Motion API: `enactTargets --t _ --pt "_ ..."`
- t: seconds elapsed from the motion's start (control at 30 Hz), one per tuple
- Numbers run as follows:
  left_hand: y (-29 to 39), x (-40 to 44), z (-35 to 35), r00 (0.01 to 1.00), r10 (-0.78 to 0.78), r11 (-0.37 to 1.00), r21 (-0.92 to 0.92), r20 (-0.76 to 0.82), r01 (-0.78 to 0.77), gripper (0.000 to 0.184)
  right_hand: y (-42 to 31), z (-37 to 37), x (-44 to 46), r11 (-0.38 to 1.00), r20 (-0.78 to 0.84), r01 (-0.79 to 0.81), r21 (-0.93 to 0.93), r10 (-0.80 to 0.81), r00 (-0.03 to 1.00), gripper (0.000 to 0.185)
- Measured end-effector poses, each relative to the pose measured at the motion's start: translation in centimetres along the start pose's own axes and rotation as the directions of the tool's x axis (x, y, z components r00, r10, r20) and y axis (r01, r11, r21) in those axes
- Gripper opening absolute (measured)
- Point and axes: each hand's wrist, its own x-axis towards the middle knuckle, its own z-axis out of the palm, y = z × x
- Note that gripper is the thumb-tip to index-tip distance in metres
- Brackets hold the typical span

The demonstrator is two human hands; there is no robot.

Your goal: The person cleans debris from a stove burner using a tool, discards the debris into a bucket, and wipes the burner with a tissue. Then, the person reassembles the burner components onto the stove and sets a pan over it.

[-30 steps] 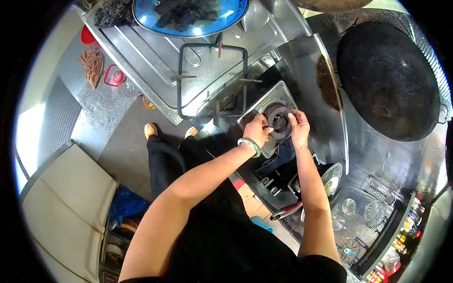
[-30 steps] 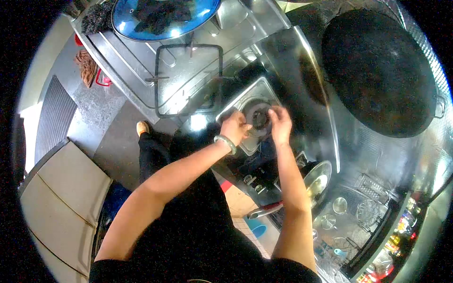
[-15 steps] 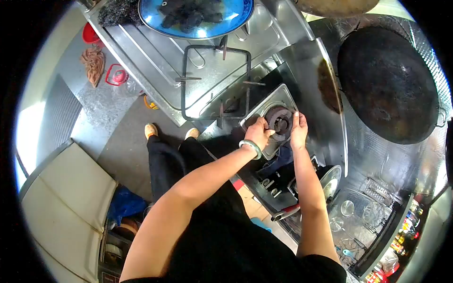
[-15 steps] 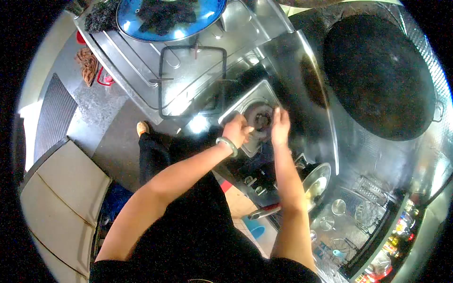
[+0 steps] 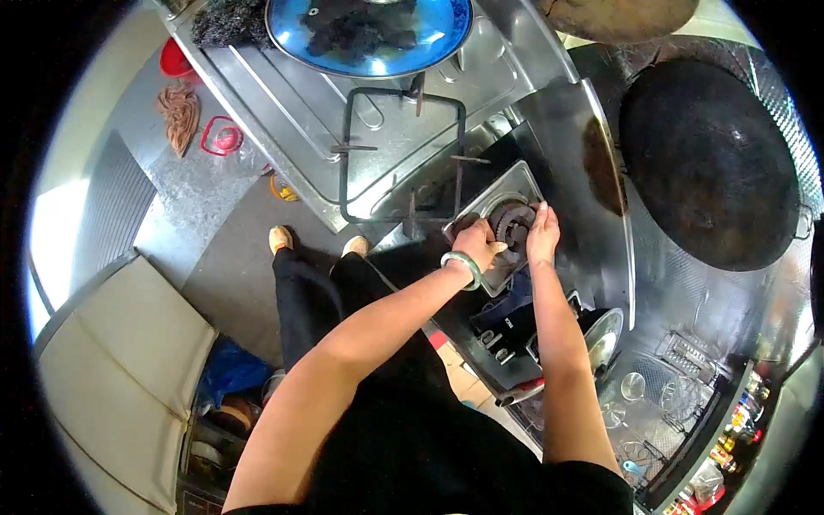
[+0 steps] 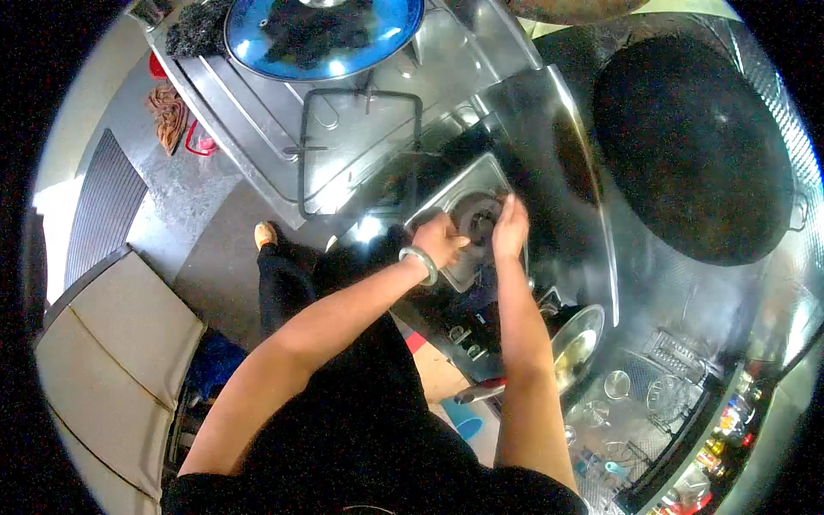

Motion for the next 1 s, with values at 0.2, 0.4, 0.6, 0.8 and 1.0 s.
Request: enactTargets --t 0.2,0.4,0.6,0.8,1.0 --pt "-0.6 0.0 0.6 0.999 -0.030 0.996 -0.087 -0.016 0.028 0.024 -2.6 -2.0 -1.8 0.945 0.029 0.280 -0.168 -0.280 0.960 0.018" --pt "-0.9 -0.2 1.4 0.994 -0.109 0.981 -0.161 -0.014 0.105 0.024 -3.1 -2.3 -2.0 0.935 0.055 0.313 -0.169 -0.308 0.950 0.019" --pt "-0.8 -0.8 1.5 0.997 -0.009 0.998 -0.056 -0.071 0.005 0.025 -3.3 -2.8 -2.2 0.921 0.110 0.346 -0.179 -0.330 0.937 0.023" --pt "-1.4 -0.5 1.7 0.973 0.202 0.970 0.159 -0.114 -0.182 0.025 -3.1 -2.8 -2.2 0.820 0.130 0.460 -0.339 -0.444 0.887 0.030" --pt "-1.7 0.8 1.0 0.981 0.187 0.950 0.266 -0.059 -0.165 0.027 -3.9 -3.2 -2.3 0.754 0.158 0.516 -0.407 -0.498 0.853 0.030"
